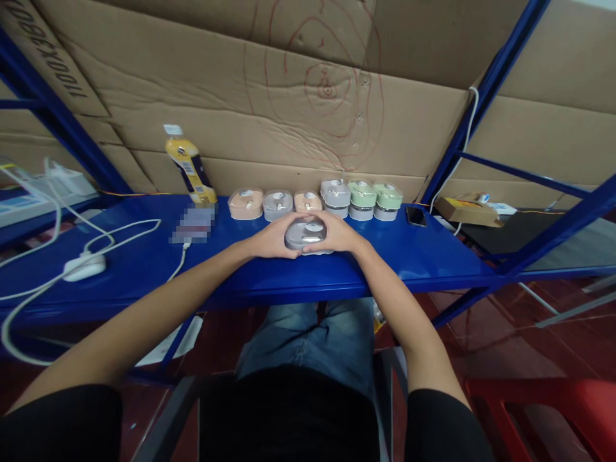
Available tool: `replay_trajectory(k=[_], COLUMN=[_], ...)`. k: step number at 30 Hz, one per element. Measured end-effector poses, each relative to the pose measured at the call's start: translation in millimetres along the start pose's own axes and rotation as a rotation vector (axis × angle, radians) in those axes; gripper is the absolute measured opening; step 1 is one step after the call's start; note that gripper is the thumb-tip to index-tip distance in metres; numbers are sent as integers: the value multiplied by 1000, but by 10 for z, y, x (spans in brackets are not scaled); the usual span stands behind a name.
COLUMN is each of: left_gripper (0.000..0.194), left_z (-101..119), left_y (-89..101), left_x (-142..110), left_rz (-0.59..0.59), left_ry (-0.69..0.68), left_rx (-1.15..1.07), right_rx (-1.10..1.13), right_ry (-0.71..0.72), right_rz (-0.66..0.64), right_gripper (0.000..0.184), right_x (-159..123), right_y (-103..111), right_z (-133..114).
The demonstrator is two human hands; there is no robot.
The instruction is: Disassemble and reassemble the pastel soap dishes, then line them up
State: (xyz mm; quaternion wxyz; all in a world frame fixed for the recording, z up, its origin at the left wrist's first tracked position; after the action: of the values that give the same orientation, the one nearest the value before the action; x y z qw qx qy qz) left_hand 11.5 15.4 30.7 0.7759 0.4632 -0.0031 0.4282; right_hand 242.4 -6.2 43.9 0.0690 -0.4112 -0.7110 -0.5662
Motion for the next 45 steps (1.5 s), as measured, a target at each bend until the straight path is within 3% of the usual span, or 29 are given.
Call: replay_trajectory(k=[5,9,11,15,17,22,28,32,34,38,45], left_gripper=[111,124,116,66,53,49,46,48,63,100,114], left_z=[-105,-130,-105,-12,25,-17,-222,-220,-169,-77,-44], left_y=[-78,-86,-76,-93,-116,-94,191,260,215,54,-124], left_x=[-2,-29,-63,-126,-135,-96,-76,-95,-101,-97,-58], left_rz=[-36,-30,-45,-116,-119,-34,152,163,143,97,47], left_ry=[71,103,101,132,134,108,241,270,253,232,143], left_rx=[-54,-47,2,145,165,110,138,149,122,49,-57], right_rx=[-40,9,14,-69,-115,-126,-145,-137,-126,-27,2], right_ry=[-86,-170,-245,-411,-464,-458,-510,-579,-537,-305,-40], right_rz=[-32,11,81,216,236,254,216,195,228,221,18], right_gripper=[95,82,80,74,72,73,77,88,89,89,91], right_x=[-4,-95,-189,-399,-466,-495,-545,-560,-528,-390,-128], right_y=[3,212,366,601,638,628,674,672,660,576,256], right_z=[15,110,204,403,468,518,601,603,533,300,85])
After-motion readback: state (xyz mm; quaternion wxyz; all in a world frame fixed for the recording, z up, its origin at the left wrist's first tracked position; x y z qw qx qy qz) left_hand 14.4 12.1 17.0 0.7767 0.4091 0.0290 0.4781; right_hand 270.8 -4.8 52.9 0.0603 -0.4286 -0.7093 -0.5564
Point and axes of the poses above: each hand's wrist, its own x-axis towards the middle knuckle, its own y-axis out of the back of the hand, z = x × y, the point moved 2 cm from there along x, towards the middle knuckle, and after that the axes turned 14 degrees about y, right-handed, at the moved point
